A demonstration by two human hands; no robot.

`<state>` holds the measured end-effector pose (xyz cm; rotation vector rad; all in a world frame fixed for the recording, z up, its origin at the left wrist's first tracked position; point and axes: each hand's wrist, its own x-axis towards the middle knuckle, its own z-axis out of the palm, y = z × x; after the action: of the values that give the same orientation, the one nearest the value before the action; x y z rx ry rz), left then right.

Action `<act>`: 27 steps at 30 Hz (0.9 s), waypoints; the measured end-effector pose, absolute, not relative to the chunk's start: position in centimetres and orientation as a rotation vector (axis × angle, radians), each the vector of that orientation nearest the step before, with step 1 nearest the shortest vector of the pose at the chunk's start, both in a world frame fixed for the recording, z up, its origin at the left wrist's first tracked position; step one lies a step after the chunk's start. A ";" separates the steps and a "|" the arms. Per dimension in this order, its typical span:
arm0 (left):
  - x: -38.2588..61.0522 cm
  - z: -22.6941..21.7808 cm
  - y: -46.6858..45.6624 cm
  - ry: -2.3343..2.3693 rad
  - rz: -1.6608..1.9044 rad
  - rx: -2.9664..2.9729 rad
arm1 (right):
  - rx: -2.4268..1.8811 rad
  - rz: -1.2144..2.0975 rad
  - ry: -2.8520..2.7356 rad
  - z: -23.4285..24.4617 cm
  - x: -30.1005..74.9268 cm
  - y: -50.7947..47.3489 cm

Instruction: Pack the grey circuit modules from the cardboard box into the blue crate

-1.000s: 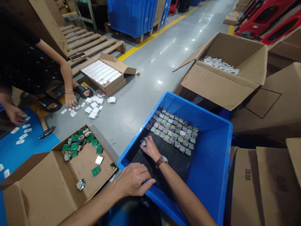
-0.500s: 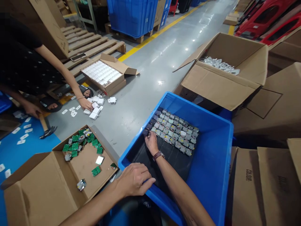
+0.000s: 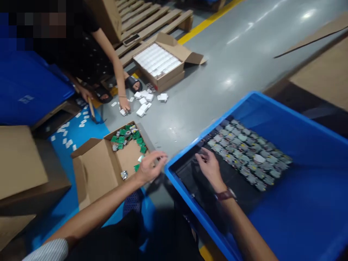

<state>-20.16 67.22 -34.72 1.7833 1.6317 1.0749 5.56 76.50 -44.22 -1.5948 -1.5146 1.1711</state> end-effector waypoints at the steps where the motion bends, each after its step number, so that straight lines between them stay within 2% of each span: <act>1: -22.7 -35.6 66.3 1.863 0.942 1.686 | -1.573 1.209 -1.524 -43.2 5.7 75.9; 3: -27.4 -37.4 63.7 2.205 0.515 1.496 | -1.519 1.300 -1.544 -40.8 5.7 74.4; 5: -30.6 -38.8 60.5 2.302 0.261 1.404 | -1.464 1.387 -1.562 -38.2 5.4 72.5; 11: -32.3 -41.8 54.0 2.265 -0.091 1.355 | -1.291 1.445 -1.798 -32.6 3.8 67.0; 15: -32.2 -43.2 54.7 2.234 -0.129 1.376 | -1.186 1.200 -1.965 -32.6 2.9 64.6; 20: -31.2 -43.8 57.9 2.098 -0.011 1.521 | -1.126 0.931 -2.042 -33.6 1.8 63.5; 27: -25.2 -45.3 61.8 1.751 0.162 1.816 | -1.055 0.811 -2.111 -33.6 1.7 63.7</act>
<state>-25.20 61.83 -45.25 1.8161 1.7510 0.1624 1.65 63.72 -33.56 -1.0552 -2.1108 0.8110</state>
